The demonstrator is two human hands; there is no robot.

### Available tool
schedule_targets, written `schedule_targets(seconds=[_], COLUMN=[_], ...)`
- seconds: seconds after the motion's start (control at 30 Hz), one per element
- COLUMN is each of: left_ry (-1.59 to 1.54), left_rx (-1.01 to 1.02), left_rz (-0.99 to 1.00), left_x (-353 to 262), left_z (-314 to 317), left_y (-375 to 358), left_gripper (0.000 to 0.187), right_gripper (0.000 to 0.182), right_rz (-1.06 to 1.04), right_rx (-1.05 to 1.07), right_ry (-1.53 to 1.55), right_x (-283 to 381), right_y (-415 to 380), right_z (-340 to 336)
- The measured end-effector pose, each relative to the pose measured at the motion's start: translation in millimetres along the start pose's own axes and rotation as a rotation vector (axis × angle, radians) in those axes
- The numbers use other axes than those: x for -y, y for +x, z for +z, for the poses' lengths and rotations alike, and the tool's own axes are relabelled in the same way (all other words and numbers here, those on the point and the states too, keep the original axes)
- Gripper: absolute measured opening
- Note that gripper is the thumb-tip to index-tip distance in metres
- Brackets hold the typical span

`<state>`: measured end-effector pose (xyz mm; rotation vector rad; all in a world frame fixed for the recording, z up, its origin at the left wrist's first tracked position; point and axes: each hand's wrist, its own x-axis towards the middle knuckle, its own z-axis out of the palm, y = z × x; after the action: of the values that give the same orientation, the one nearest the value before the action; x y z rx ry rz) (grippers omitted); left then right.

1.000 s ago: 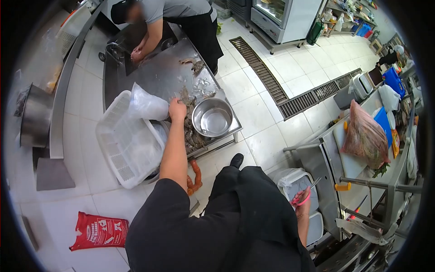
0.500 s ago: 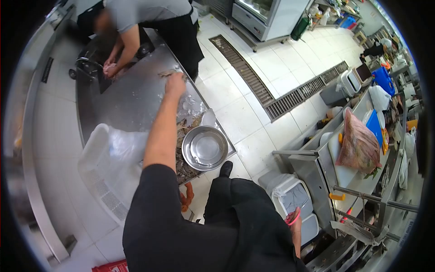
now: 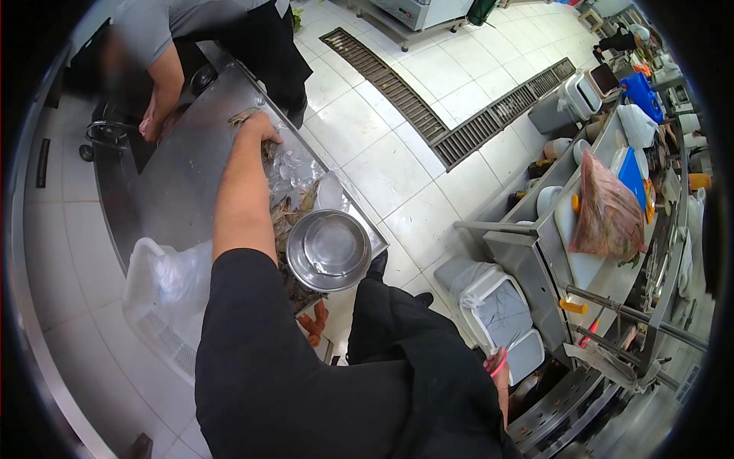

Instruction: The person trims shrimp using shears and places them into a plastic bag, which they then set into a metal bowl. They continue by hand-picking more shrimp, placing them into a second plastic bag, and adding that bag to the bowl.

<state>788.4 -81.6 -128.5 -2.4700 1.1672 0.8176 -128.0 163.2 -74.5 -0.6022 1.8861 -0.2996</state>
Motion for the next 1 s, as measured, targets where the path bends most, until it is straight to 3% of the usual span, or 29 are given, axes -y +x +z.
schedule_targets(seconds=[0.13, 0.23, 0.33, 0.47, 0.63, 0.73, 0.77, 0.87, 0.9, 1.0], left_ry=[0.031, 0.07, -0.181, -0.08, -0.046, -0.084, -0.163, -0.551, -0.788, -1.08], left_rx=[-0.129, -0.041, -0.105, -0.398, -0.746, -0.816, -0.857, -0.616, -0.407, -0.13], left_rz=[-0.023, 0.059, 0.018, 0.039, 0.217, 0.46, 0.678, 1.028, 1.015, 1.164], left_x=[14.7, 29.9, 13.6, -25.9, -140.8, -203.3, -220.3, -284.1, -309.8, -390.3], left_z=[11.4, 3.6, -22.9, -63.8, -103.6, -108.4, -104.6, -81.8, -68.1, -18.3], left_y=[-21.0, -30.3, -94.5, -180.1, -338.4, -397.8, -407.2, -429.0, -441.9, -478.1], left_gripper=[0.069, 0.059, 0.052, 0.042, 0.036, 0.035, 0.034, 0.034, 0.031, 0.03], right_gripper=[0.065, 0.063, 0.06, 0.054, 0.048, 0.039, 0.036, 0.042, 0.046, 0.053], right_rz=[0.012, -0.028, -0.059, -0.179, -0.37, -0.545, -0.609, -0.827, -0.908, -0.941], right_rx=[0.015, 0.039, 0.081, 0.197, 0.258, 0.31, 0.292, 0.186, 0.103, 0.039], right_ry=[0.081, 0.103, 0.101, 0.131, 0.182, 0.218, 0.222, 0.033, -0.004, 0.04], right_x=[13.6, 13.3, 15.0, 16.8, 42.9, 68.5, 78.5, 109.0, 114.4, 131.0], right_y=[10.7, 19.8, 31.4, 44.7, 29.3, 13.1, 4.2, -23.9, -31.3, -51.3], right_z=[4.9, 4.4, 5.8, 5.6, 5.6, -1.1, -4.4, -25.6, -30.6, -54.4])
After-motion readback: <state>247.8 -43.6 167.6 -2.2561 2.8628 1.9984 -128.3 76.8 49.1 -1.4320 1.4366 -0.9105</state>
